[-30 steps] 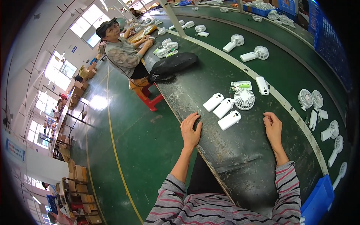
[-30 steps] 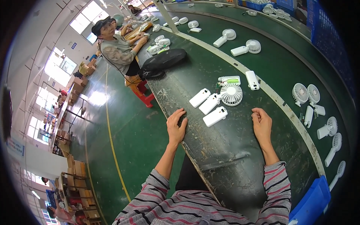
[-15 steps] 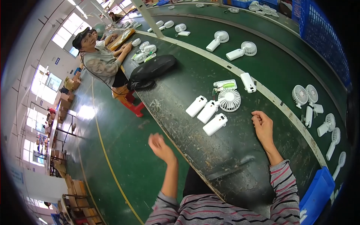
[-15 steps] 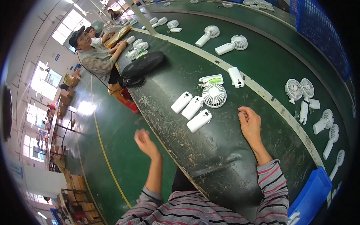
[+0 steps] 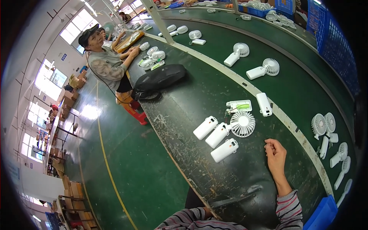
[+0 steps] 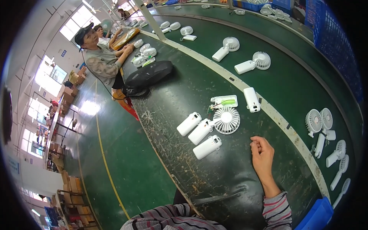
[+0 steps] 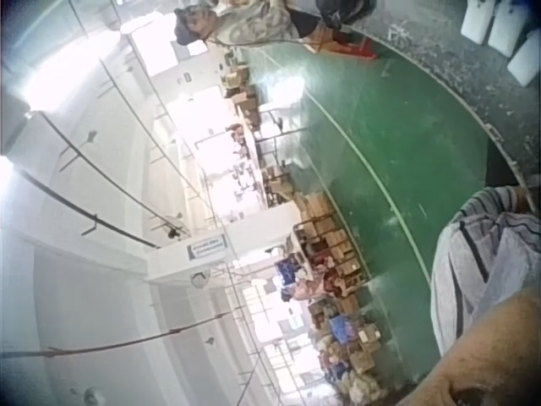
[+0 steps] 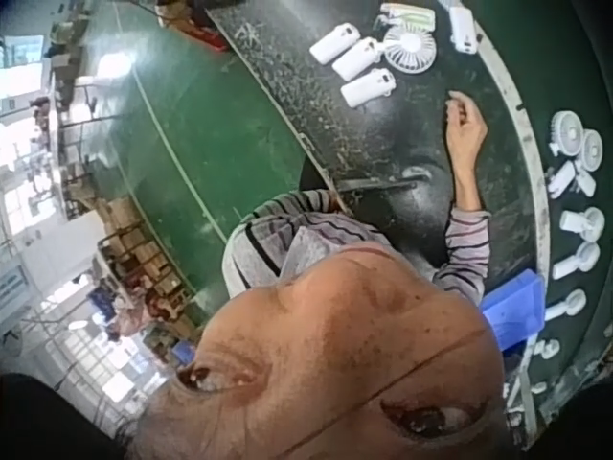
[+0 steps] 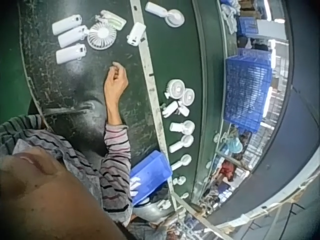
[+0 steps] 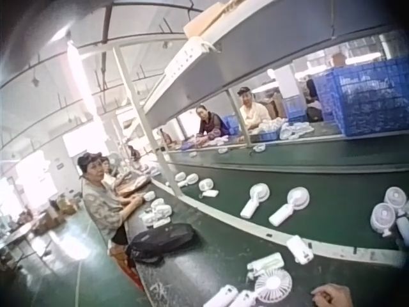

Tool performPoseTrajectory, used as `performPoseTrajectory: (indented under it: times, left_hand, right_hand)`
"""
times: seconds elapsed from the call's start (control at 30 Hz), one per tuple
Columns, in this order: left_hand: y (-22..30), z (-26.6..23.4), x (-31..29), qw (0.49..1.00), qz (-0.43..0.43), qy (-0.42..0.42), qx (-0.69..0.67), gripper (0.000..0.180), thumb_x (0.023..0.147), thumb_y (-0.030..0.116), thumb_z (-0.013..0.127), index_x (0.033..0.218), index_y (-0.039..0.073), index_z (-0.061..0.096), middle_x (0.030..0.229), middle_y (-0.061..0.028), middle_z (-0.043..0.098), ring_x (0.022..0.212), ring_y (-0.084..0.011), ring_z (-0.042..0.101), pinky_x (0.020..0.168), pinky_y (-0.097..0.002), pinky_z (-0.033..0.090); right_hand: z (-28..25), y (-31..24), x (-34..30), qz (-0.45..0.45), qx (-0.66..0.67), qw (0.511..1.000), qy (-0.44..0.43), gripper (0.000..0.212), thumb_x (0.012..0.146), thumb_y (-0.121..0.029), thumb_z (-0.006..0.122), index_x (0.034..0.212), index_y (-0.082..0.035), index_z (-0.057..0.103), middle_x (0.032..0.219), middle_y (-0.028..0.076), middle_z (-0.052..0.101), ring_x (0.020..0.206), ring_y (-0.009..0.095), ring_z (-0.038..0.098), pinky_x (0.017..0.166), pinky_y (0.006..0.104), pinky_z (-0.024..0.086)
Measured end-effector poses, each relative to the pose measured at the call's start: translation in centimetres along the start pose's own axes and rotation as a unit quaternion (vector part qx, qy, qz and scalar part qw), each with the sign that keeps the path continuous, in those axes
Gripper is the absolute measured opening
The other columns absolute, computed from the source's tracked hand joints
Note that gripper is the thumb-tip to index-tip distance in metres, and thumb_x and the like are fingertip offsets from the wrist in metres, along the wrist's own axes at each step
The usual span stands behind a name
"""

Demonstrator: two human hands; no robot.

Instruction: The person assembles portable fans by fitting circuit boards, wires, and batteries into handle casings, snapping the plastic casing pieces together by hand, testing the fans, and placing assembled fans onto the conveyor belt.

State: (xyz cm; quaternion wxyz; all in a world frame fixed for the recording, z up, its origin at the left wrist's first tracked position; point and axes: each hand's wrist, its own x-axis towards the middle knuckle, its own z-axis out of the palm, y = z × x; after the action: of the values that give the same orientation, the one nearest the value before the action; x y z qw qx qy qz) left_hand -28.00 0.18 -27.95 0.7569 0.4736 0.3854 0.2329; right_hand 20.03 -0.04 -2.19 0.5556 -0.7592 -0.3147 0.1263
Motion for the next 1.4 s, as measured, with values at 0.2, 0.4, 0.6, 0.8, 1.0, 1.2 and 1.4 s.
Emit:
performPoseTrajectory:
  times: [0.2,0.4,0.6,0.8,1.0,1.2,1.4]
  left_hand:
    - [3.2,-0.5,0.2,0.994,-0.013,-0.044,0.099,0.031,0.081,0.009,0.056,0.112,0.003,0.056,0.101,-0.0108,0.061,0.091,-0.0217,0.056,0.083,-0.0339,0.045]
    - [7.5,0.1,-1.3,0.979,-0.024,-0.075,0.188,0.031,0.081,0.010,0.057,0.111,0.004,0.057,0.100,-0.0114,0.062,0.090,-0.0217,0.056,0.082,-0.0341,0.046]
    - [7.0,0.3,-2.0,0.953,-0.001,-0.165,0.253,0.030,0.081,0.011,0.058,0.110,0.004,0.058,0.100,-0.0119,0.062,0.090,-0.0218,0.057,0.082,-0.0343,0.046]
    - [9.3,-10.2,-5.5,0.892,0.002,-0.272,0.360,0.029,0.080,0.012,0.059,0.109,0.004,0.059,0.099,-0.0125,0.063,0.089,-0.0218,0.057,0.081,-0.0345,0.046]
    - [16.2,12.0,10.4,0.848,0.027,-0.284,0.446,0.029,0.080,0.013,0.060,0.107,0.005,0.060,0.098,-0.0131,0.063,0.089,-0.0218,0.058,0.081,-0.0347,0.047]
    - [29.3,4.0,9.7,0.817,-0.114,-0.146,0.547,0.023,0.077,0.019,0.067,0.094,0.003,0.065,0.081,-0.0142,0.067,0.075,-0.0221,0.065,0.068,-0.0334,0.050]
    - [46.4,19.0,18.4,0.861,0.293,-0.031,0.414,0.012,0.082,0.004,0.058,0.089,-0.005,0.060,0.077,-0.0065,0.062,0.071,-0.0118,0.056,0.067,-0.0239,0.045]
  right_hand:
    - [-0.4,-1.8,-0.2,-0.002,-0.024,0.999,-0.026,0.011,0.084,-0.001,0.052,0.092,0.003,0.059,0.074,0.004,0.056,0.060,0.006,0.049,0.055,0.0194,0.040]
    - [-0.2,-2.6,-0.9,0.035,0.011,0.999,-0.016,0.009,0.081,0.003,0.054,0.089,0.004,0.058,0.078,0.009,0.057,0.065,0.011,0.055,0.058,0.0216,0.043]
    - [-0.9,-1.7,-0.9,0.037,-0.024,0.999,-0.007,0.009,0.081,0.002,0.056,0.089,0.002,0.060,0.073,0.007,0.056,0.061,0.009,0.053,0.056,0.0215,0.041]
    - [-0.1,-1.2,-0.6,-0.024,-0.014,1.000,-0.011,0.012,0.080,-0.001,0.056,0.091,-0.001,0.061,0.070,0.006,0.057,0.058,0.011,0.053,0.054,0.0220,0.041]
    - [-1.1,-0.4,-1.1,0.052,0.119,0.991,-0.020,0.014,0.085,-0.003,0.053,0.096,0.002,0.060,0.079,0.004,0.060,0.067,0.007,0.053,0.059,0.0194,0.044]
    - [-5.5,-0.7,3.5,0.002,0.140,0.990,0.026,0.015,0.090,-0.010,0.051,0.096,0.002,0.059,0.075,0.003,0.057,0.061,0.007,0.049,0.055,0.0200,0.041]
    - [-14.7,2.2,13.7,-0.002,0.004,0.989,0.149,0.016,0.082,-0.011,0.057,0.092,-0.001,0.063,0.071,0.006,0.062,0.063,0.010,0.058,0.059,0.0232,0.047]
